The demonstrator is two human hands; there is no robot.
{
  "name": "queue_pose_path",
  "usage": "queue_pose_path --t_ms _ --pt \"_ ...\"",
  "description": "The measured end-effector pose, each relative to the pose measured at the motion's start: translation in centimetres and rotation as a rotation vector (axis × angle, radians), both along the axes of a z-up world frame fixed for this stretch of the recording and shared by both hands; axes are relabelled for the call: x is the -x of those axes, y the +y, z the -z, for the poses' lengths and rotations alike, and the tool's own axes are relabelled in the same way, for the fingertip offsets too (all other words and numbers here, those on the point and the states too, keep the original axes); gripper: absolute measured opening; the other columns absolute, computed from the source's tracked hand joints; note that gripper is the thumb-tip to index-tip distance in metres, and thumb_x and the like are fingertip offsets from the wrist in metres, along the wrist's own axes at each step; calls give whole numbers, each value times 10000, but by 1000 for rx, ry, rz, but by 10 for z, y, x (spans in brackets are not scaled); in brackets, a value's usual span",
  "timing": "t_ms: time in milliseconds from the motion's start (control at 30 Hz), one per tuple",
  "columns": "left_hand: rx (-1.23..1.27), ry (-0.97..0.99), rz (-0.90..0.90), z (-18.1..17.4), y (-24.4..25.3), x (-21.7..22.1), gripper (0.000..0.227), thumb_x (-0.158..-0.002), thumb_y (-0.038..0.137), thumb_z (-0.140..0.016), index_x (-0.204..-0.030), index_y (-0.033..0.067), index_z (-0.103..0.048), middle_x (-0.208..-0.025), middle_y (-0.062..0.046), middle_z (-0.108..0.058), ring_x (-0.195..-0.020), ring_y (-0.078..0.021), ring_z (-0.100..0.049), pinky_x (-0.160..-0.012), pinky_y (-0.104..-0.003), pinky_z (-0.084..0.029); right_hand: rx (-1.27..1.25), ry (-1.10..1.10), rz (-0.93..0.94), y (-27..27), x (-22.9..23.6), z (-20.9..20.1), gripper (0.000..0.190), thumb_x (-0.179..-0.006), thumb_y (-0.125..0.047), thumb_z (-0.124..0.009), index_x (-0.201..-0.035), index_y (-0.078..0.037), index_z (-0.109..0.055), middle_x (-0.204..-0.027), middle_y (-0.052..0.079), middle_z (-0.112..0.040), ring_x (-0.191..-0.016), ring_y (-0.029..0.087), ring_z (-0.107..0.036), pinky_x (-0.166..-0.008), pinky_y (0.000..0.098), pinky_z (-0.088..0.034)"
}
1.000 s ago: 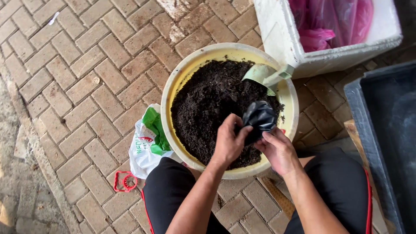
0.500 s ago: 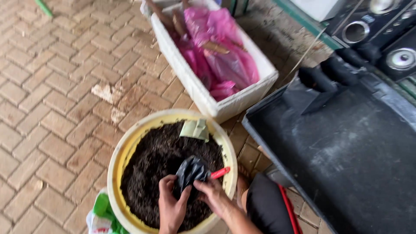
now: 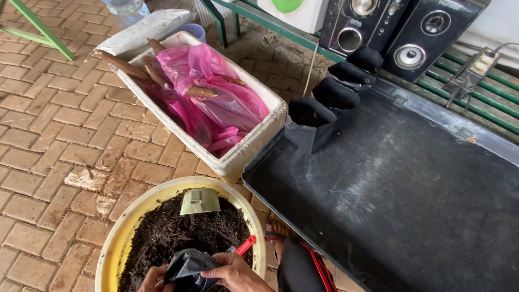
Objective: Filling small plastic planter bags with soil from a bucket.
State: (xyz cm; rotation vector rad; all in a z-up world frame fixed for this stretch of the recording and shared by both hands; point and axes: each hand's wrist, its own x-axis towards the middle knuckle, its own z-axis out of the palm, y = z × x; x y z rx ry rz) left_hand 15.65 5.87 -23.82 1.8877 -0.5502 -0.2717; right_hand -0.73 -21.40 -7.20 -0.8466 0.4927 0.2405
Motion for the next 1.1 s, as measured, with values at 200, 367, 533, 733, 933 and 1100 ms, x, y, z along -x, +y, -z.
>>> queue_pose_path --t_ms 200,367,533,733,933,1100 --pt "-19 357 -62 -106 -69 1 351 -793 -88 -693 -1110 -3 -571 -1032 -206 -737 -1048 -261 -742 -939 -475 -619 -453 -94 198 -2 5 -3 279 -870 -95 -874 -966 -95 -613 -930 56 -702 -872 175 -697 -846 344 -616" --pt "-14 426 -73 -235 -109 63 543 -804 -90 -665 -1323 58 -598 -1225 -130 -719 -1176 -191 -697 -941 -346 -561 121 402 200 -14 9 10 578 -745 -372 -839 -1284 -307 -641 -1257 -79 -712 -1161 96 -643 -884 426 -497" --pt "239 541 21 -238 -101 60 535 -821 81 -761 -1327 50 -592 -1204 -137 -701 -1057 -240 -694 -921 -384 -591 -61 138 265 -20 16 -12 583 -780 -526 -768 -1171 -100 -684 -1137 88 -738 -1071 244 -699 -973 420 -565" --pt "507 647 -130 -229 -108 66 609 -962 497 -511 -1401 77 -549 -1312 -108 -635 -1172 -264 -593 -1022 -454 -493 38 39 407 -22 13 -41 614 -870 -513 -699 -1286 -67 -626 -1201 71 -710 -1120 218 -646 -972 395 -520" --pt "772 1100 -32 -196 -126 89 442 -951 333 -529 -1320 95 -569 -1169 -68 -701 -1068 -225 -686 -954 -473 -550 133 15 425 -22 16 -41 545 -940 -429 -653 -1288 -10 -632 -1200 111 -715 -1078 213 -681 -933 360 -549" --pt "777 929 -37 -172 -129 77 222 -1076 190 -543 -1216 60 -656 -1052 -30 -733 -929 -155 -679 -929 -413 -581 1162 6 65 -18 9 -102 323 -1096 -281 -655 -1123 39 -681 -915 220 -711 -872 302 -656 -753 380 -543"
